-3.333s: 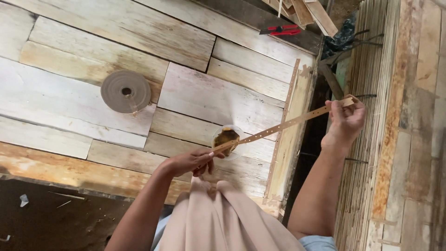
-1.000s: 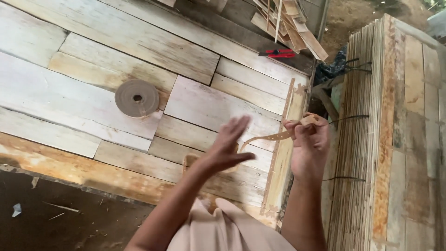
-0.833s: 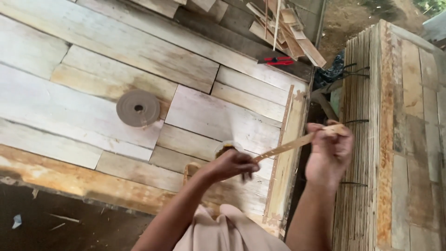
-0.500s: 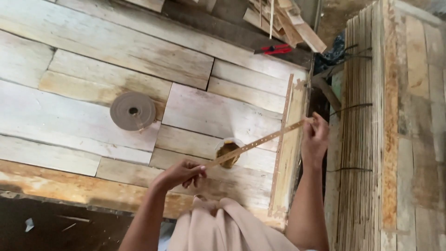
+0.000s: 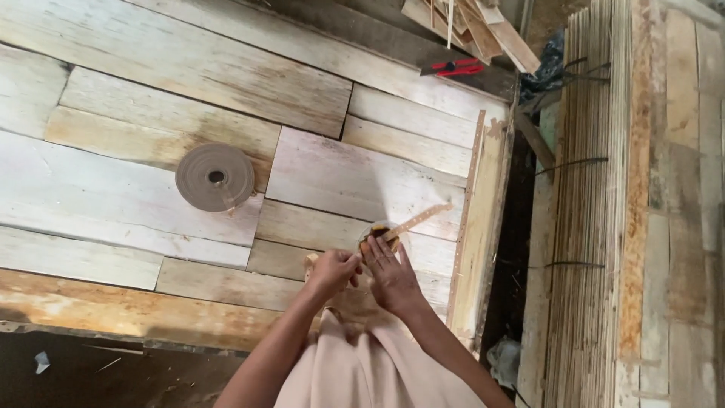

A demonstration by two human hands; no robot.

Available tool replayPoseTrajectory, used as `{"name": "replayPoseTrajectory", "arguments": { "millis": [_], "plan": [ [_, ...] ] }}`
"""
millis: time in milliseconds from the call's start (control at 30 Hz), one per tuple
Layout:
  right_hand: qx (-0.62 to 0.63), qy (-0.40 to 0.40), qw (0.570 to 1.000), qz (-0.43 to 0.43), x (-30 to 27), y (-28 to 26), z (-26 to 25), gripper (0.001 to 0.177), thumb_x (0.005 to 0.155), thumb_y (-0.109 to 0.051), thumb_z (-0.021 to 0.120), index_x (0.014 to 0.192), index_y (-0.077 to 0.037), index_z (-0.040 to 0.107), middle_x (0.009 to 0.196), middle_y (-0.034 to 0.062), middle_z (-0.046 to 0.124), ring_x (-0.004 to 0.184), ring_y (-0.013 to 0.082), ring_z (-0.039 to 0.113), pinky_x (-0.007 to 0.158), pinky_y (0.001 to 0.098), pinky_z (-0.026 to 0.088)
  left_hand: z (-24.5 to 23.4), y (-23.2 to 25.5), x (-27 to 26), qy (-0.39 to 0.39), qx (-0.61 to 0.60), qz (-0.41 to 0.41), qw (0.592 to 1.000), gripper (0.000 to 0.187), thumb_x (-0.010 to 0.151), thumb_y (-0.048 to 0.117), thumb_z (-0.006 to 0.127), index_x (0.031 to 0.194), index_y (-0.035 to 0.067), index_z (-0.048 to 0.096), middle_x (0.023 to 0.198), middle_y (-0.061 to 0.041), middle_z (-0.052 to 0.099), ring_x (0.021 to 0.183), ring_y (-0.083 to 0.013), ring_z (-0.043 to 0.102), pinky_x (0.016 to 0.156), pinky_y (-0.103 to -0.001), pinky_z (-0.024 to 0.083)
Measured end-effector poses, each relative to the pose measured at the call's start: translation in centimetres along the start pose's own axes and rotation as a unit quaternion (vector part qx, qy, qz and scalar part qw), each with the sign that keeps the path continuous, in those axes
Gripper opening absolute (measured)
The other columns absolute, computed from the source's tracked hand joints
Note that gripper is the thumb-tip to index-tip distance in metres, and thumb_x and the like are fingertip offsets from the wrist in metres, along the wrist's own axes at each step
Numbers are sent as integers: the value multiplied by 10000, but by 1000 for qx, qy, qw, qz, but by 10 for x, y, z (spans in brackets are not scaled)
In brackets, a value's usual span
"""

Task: The person applies a brown paste from a small container onto thin wooden strips using their fingers. They then press the strips onto a wooden workbench surface and smooth them down. The person repeats this process with several strips, handling them one at a time.

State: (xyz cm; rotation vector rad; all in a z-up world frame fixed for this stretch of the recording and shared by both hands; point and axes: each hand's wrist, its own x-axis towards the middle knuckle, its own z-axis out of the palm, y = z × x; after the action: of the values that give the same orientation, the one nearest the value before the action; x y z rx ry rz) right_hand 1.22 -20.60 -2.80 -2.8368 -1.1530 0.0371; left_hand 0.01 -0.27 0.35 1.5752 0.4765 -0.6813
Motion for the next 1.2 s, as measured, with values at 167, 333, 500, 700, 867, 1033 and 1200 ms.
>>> {"name": "replayPoseTrajectory", "arguments": {
  "millis": [167,333,500,700,867,1033,1200],
  "plan": [
    [-44,-27,999,5,1,0,-7,930,740,-196,667,1603,-155,323,1651,59,367,1507,241,344,1206,628,208,-4,38,-43,2,-79,60,995,326,936,340,628,716,130,745,503,-62,651,378,-132,528,398,-249,431],
    [-46,-126,990,33,2,-2,-10,890,816,-231,629,1621,-152,258,1700,36,250,1559,216,218,1241,633,90,-29,96,-138,8,-231,190,954,336,958,169,618,668,16,689,466,-137,606,347,-139,495,359,-230,405],
    [-59,-166,984,22,4,-3,-22,963,790,-67,608,1625,-97,128,1708,71,121,1563,225,119,1229,619,-20,-59,111,-237,110,-53,674,729,290,951,-154,439,802,42,593,619,8,559,416,-35,386,296,-184,323],
    [376,-23,918,122,14,-33,-118,421,901,-213,699,1305,-133,612,1061,30,700,1034,199,707,929,317,545,-49,97,-268,135,-147,384,902,285,1028,189,563,1123,-7,746,725,-91,795,405,-40,580,352,-124,503],
    [729,-237,619,174,62,-92,-222,819,925,-648,348,1547,-118,394,1089,199,746,825,245,729,784,372,539,-27,101,-244,89,-120,282,948,279,1003,189,582,1008,-11,777,646,-95,756,367,-88,530,357,-198,447],
    [828,-46,493,262,143,-101,-254,731,941,-174,611,1596,-113,293,1052,246,719,817,347,735,764,432,607,-57,102,-220,15,-60,205,977,237,985,177,627,999,5,789,679,-70,780,369,-89,538,369,-222,460],
    [849,158,395,314,199,-70,-270,405,901,20,671,1281,-75,570,941,132,715,515,114,595,442,183,517,-106,111,-184,-114,-29,153,981,701,1002,162,588,1608,90,244,880,-104,814,473,-103,644,440,-233,482]
  ]
}}
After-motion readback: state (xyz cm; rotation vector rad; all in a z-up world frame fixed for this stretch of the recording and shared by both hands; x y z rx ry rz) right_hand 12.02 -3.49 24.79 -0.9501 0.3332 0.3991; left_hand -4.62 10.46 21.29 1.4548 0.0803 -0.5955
